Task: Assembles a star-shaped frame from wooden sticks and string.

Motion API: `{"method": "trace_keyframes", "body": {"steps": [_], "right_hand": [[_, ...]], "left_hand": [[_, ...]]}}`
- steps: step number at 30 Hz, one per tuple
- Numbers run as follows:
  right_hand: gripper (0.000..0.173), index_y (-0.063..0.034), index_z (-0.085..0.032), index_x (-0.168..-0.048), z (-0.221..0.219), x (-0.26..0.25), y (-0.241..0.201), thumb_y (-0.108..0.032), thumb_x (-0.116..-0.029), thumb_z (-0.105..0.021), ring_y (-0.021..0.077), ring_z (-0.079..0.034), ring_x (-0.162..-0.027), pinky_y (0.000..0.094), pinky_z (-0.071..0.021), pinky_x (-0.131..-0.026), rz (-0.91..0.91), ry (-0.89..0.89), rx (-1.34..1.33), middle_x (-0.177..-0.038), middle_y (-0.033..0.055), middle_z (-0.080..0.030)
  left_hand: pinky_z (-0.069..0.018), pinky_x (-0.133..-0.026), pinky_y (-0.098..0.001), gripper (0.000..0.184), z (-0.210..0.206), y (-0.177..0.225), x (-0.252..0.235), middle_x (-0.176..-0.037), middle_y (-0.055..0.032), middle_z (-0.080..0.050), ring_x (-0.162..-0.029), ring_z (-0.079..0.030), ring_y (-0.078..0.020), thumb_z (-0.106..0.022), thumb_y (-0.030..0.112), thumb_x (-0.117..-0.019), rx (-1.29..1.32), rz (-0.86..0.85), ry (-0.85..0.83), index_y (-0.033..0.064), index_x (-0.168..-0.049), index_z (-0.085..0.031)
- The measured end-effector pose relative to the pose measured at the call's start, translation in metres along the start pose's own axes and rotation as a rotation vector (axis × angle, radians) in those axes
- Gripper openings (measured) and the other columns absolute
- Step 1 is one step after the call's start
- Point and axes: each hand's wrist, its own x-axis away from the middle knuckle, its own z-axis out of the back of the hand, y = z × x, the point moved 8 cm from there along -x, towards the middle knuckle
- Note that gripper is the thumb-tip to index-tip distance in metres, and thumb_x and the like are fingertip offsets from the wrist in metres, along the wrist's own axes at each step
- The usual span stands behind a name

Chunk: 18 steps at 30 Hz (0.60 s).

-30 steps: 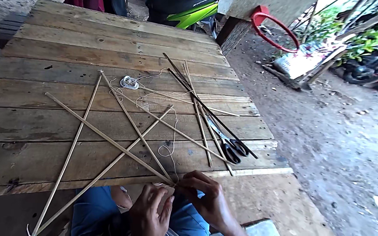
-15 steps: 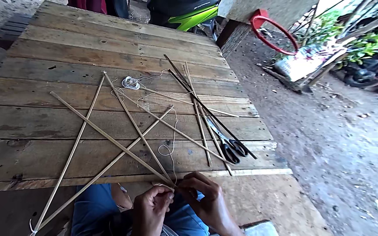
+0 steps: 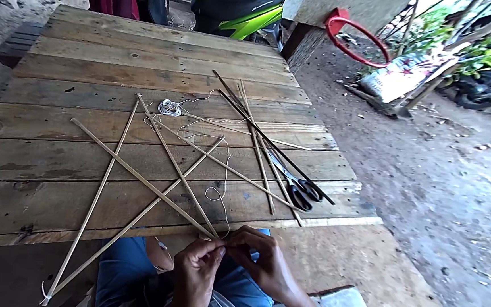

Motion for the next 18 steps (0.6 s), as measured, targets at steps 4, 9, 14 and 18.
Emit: {"method": "trace_keyframes", "body": {"steps": [4,9,14,18], "right_hand": [[0.01,-0.005,-0.071,-0.089,-0.002,-0.002,0.013,-0.013,-0.091,-0.066,-0.0063,-0.059,-0.069,0.0098,-0.0492,-0.061,-0.245,-0.057,-0.122,-0.084,-0.0039,-0.067],[0.007,-0.0059,-0.07,-0.092,-0.002,-0.003,0.013,-0.012,-0.0923,-0.066,-0.0047,-0.064,-0.071,0.013,-0.0543,-0.064,-0.25,-0.048,-0.177,-0.085,-0.0049,-0.071],[0.01,-0.0015,-0.076,-0.096,-0.003,-0.004,0.008,-0.007,-0.0895,-0.071,-0.0029,-0.063,-0.074,0.01,-0.0529,-0.066,-0.054,-0.045,-0.103,-0.092,0.0033,-0.071],[0.007,-0.0022,-0.076,-0.092,-0.006,-0.007,0.007,-0.007,-0.0886,-0.072,-0.0034,-0.061,-0.074,0.0086,-0.0507,-0.066,0.009,-0.055,-0.073,-0.089,0.0037,-0.07]], "left_hand": [[-0.0567,-0.077,-0.0133,0.011,0.0,0.012,0.002,-0.085,-0.0048,-0.075,-0.081,-0.07,-0.0008,-0.075,0.011,-0.0845,-0.288,-0.345,0.029,0.0019,-0.089,-0.08],[-0.0542,-0.078,-0.0127,0.013,0.001,0.021,0.003,-0.081,-0.0046,-0.074,-0.08,-0.069,-0.0038,-0.071,0.016,-0.0863,-0.463,-0.522,0.068,0.0044,-0.084,-0.078],[-0.0555,-0.074,-0.0118,0.012,0.003,0.015,0.004,-0.082,-0.0038,-0.072,-0.078,-0.067,0.0002,-0.07,0.012,-0.0858,-0.373,-0.428,0.052,0.0019,-0.086,-0.076],[-0.0558,-0.072,-0.0112,0.012,0.005,0.012,0.004,-0.08,-0.0034,-0.071,-0.076,-0.067,0.0017,-0.07,0.011,-0.0845,-0.333,-0.38,0.054,0.0,-0.087,-0.076]]}}
